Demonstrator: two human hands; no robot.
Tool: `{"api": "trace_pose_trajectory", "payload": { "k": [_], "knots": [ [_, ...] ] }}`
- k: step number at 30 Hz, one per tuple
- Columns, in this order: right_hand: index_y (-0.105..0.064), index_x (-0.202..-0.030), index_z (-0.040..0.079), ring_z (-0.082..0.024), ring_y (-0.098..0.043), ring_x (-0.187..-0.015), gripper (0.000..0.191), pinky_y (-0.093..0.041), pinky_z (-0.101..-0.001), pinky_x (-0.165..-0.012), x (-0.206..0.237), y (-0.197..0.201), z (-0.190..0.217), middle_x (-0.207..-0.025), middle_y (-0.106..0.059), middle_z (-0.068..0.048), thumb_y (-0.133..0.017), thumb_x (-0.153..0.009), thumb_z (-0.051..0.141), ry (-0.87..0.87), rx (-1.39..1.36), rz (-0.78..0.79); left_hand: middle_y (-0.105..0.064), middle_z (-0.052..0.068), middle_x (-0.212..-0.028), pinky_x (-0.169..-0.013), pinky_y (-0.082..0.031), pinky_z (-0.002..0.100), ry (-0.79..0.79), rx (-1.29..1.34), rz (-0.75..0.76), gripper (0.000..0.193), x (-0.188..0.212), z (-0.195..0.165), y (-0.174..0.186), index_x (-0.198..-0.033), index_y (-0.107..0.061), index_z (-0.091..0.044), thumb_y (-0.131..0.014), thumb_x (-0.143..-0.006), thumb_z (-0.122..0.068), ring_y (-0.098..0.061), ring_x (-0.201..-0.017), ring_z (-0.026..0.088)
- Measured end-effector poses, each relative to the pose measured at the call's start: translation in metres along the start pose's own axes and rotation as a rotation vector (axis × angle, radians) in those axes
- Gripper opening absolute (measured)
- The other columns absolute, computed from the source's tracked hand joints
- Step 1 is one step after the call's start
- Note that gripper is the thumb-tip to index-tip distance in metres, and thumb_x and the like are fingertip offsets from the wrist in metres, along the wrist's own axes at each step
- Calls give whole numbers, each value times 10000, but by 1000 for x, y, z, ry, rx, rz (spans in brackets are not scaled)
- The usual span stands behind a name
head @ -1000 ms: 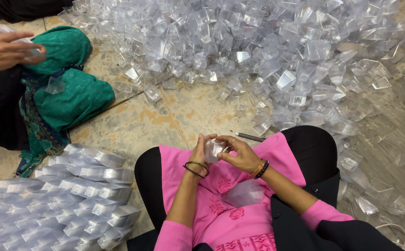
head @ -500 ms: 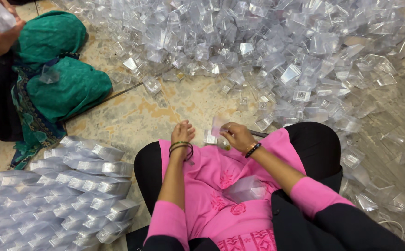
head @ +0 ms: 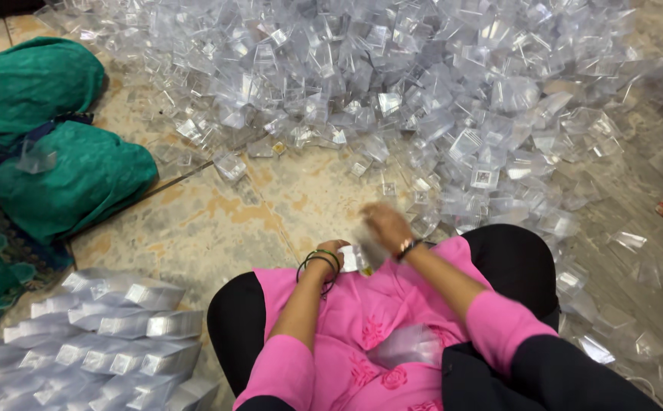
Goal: The person sits cross-legged on the floor among large piles of small clear plastic cups. They pick up cups one at a time, press each into an open cup to nest it, and build up stacks, setting completed stacks aside with the growing pile of finished stacks.
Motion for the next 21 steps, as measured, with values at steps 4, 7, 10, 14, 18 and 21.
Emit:
{"api": "trace_pose_trajectory", "payload": {
  "k": [4, 7, 10, 14, 18, 21],
  "knots": [
    [-676, -1110, 166, -377, -667, -1056, 431, -531, -525, -863, -51, 7, -48, -1165, -641, -175, -706, -689, 81, -82, 639, 80, -725, 212, -1168, -970, -535, 386, -62, -4, 47, 388, -13, 4, 3, -1268, -698, -139, -727, -892, -234, -688, -1100, 339],
    [-651, -1261, 186, -372, -648, -1050, 447, -541, -457, -885, -52, -12, -81, -1243, -618, -153, -697, -838, 51, -496, 309, 341, -693, 174, -1266, -896, -589, 383, -6, 188, -192, 510, -24, 9, 25, -1334, -646, -125, -745, -877, -329, -744, -1037, 311],
    [-540, -1233, 82, -254, -661, -968, 524, -569, -389, -821, -44, -41, -75, -1145, -630, -108, -832, -804, 151, -802, -452, 0, -717, 138, -1179, -858, -588, 341, 18, 708, -344, 648, -40, 18, 38, -1413, -509, -92, -796, -908, -378, -726, -1026, 235],
    [-630, -1285, 78, -159, -652, -1039, 357, -551, -324, -875, -58, -95, -44, -1156, -685, -96, -719, -968, 217, -605, -912, 80, -635, 79, -992, -631, -505, 304, 69, 1484, -458, 564, -67, 37, 43, -1374, -440, -180, -738, -933, -365, -583, -786, 163],
    [-678, -1238, 42, -286, -709, -883, 386, -572, -380, -752, -113, -78, -80, -1048, -741, -164, -719, -903, 228, -428, -47, -81, -614, 22, -1069, -680, -559, 264, -34, 1308, -840, 452, -69, 53, 69, -1247, -534, -52, -748, -991, -358, -638, -844, 106],
    [-724, -1117, 54, -349, -707, -910, 213, -554, -443, -745, -141, -78, -102, -1016, -739, -169, -657, -941, 153, -358, 376, 181, -578, 38, -1035, -640, -527, 267, 31, 1046, -816, 496, -66, 52, 74, -1285, -570, -92, -780, -912, -341, -615, -775, 123]
  ]
}}
Point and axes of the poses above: each hand's wrist, its own x-axis away from the middle knuckle, its own y-axis out of the back of the hand, z = x × y, the point moved 5 cm from there along -x, towards the middle knuckle
